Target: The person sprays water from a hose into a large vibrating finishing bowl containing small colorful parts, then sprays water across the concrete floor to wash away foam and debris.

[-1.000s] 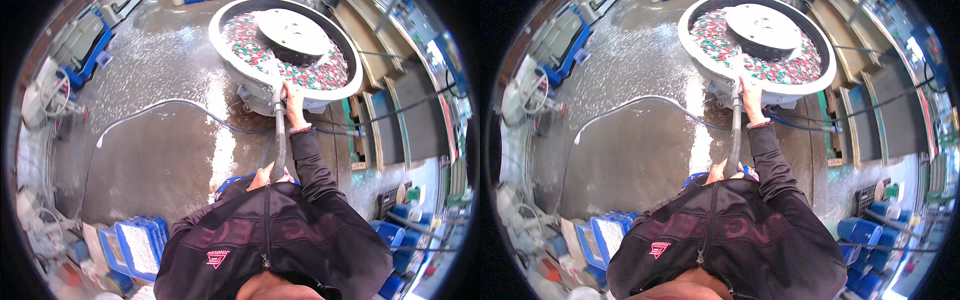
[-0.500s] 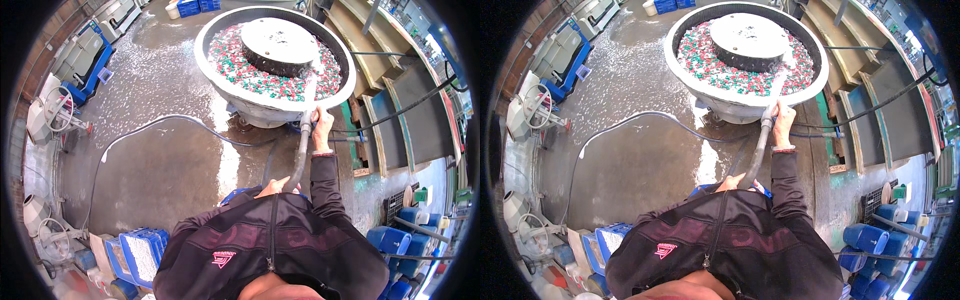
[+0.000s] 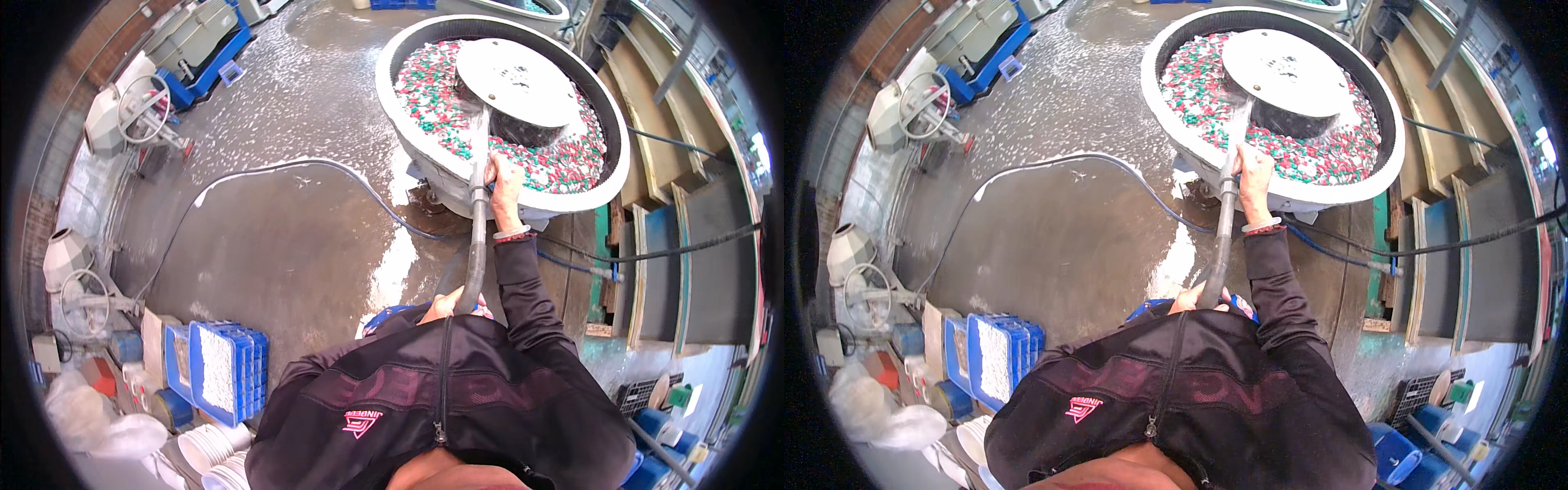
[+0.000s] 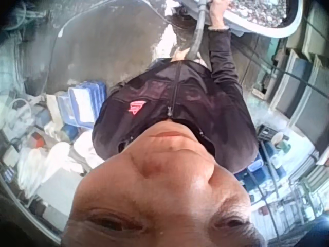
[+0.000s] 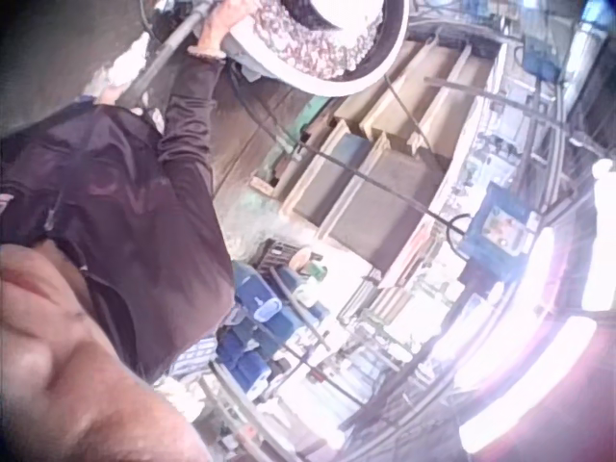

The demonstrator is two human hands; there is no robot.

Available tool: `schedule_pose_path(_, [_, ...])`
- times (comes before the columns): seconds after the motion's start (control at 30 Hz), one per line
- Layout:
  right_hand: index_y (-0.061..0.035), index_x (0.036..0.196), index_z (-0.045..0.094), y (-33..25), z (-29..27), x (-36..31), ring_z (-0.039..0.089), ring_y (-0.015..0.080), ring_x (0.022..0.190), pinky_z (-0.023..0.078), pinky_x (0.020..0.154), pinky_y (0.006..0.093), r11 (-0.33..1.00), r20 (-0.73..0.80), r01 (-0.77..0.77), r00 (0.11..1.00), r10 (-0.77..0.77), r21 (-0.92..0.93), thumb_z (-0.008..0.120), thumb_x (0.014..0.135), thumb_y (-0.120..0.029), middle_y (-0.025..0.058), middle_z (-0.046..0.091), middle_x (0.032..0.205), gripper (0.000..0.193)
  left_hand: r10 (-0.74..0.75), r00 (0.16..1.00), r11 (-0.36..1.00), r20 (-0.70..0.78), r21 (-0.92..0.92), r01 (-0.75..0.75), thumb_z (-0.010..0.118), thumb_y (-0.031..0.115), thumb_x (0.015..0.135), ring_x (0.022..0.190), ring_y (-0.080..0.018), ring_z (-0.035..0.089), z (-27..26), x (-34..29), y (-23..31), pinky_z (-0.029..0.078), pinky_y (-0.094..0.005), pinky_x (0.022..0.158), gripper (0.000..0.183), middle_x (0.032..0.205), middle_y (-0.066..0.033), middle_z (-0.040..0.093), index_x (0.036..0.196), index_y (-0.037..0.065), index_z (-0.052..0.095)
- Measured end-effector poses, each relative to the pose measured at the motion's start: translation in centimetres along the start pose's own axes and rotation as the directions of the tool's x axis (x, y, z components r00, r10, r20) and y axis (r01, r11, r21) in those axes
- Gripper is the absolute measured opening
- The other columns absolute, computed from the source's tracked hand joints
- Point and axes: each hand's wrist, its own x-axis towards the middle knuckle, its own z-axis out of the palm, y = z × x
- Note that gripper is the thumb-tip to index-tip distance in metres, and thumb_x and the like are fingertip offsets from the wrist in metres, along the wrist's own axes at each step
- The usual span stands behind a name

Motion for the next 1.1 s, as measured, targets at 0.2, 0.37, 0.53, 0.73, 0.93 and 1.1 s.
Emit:
schedule_pose_path(0.2, [-0.0046,0.051,0.048,0.9,1.5,0.6,0.039,0.0076,0.042,0.029,0.045,0.0235,1.000,0.091,-0.003,0.996,0.003,-0.010,0.051,0.081,-0.017,-0.0005,0.044,0.046,0.033,0.059,0.998,0.997,-0.030,0.055,-0.057,0.064,0.017,0.078,0.081,-0.0112,0.058,-0.5,0.2,0.2,0.044,-0.0247,0.074,0.022,0.082,-0.0041,0.061,0.092,0.004,0.053])
schedule_pose_path(0.37, [-0.0049,0.050,0.048,3.1,-0.1,0.4,0.041,0.0072,0.045,0.031,0.047,0.0239,0.992,0.038,-0.092,0.995,0.095,-0.083,0.051,0.082,-0.020,-0.0007,0.045,0.047,0.035,0.123,0.992,0.988,-0.003,0.092,-0.123,0.061,0.018,0.081,0.079,-0.0127,0.061,-1.3,0.6,0.9,0.045,-0.0250,0.070,0.020,0.078,-0.0061,0.062,0.092,0.003,0.052])
schedule_pose_path(0.53, [-0.0050,0.051,0.049,3.4,-3.9,-0.6,0.040,0.0074,0.048,0.031,0.051,0.0241,0.994,-0.091,-0.078,0.993,0.071,-0.081,0.053,0.082,-0.021,-0.0013,0.045,0.049,0.035,0.113,0.990,0.972,0.083,0.196,-0.127,0.063,0.022,0.079,0.077,-0.0115,0.061,-1.7,1.3,-0.9,0.045,-0.0247,0.069,0.025,0.078,-0.0056,0.062,0.095,0.006,0.053])
schedule_pose_path(0.73, [-0.0059,0.049,0.045,0.5,-9.7,-1.7,0.040,0.0091,0.044,0.030,0.047,0.0240,0.998,-0.307,-0.031,0.952,0.011,-0.061,0.051,0.081,-0.014,0.0007,0.044,0.047,0.034,0.065,0.960,0.971,0.274,0.206,-0.125,0.061,0.021,0.079,0.075,-0.0116,0.061,1.0,2.7,-1.2,0.046,-0.0248,0.068,0.027,0.080,-0.0061,0.063,0.099,0.006,0.053])
schedule_pose_path(0.93, [-0.0040,0.045,0.041,-4.2,-13.7,-2.2,0.040,0.0121,0.044,0.031,0.047,0.0247,0.981,-0.389,0.175,0.901,-0.194,-0.082,0.049,0.081,-0.011,0.0040,0.041,0.045,0.037,0.037,0.920,0.968,0.389,0.217,-0.130,0.060,0.020,0.078,0.074,-0.0150,0.062,4.7,3.7,-1.6,0.047,-0.0269,0.068,0.032,0.079,-0.0095,0.062,0.102,0.002,0.052])
schedule_pose_path(1.1, [-0.0038,0.045,0.040,-4.3,-16.5,-1.5,0.040,0.0131,0.044,0.032,0.047,0.0249,0.982,-0.358,0.174,0.915,-0.188,-0.070,0.049,0.080,-0.009,0.0047,0.042,0.046,0.036,0.085,0.927,0.966,0.366,0.196,-0.166,0.061,0.021,0.077,0.075,-0.0160,0.062,7.8,4.8,-2.9,0.047,-0.0277,0.068,0.033,0.081,-0.0106,0.062,0.103,0.003,0.052])
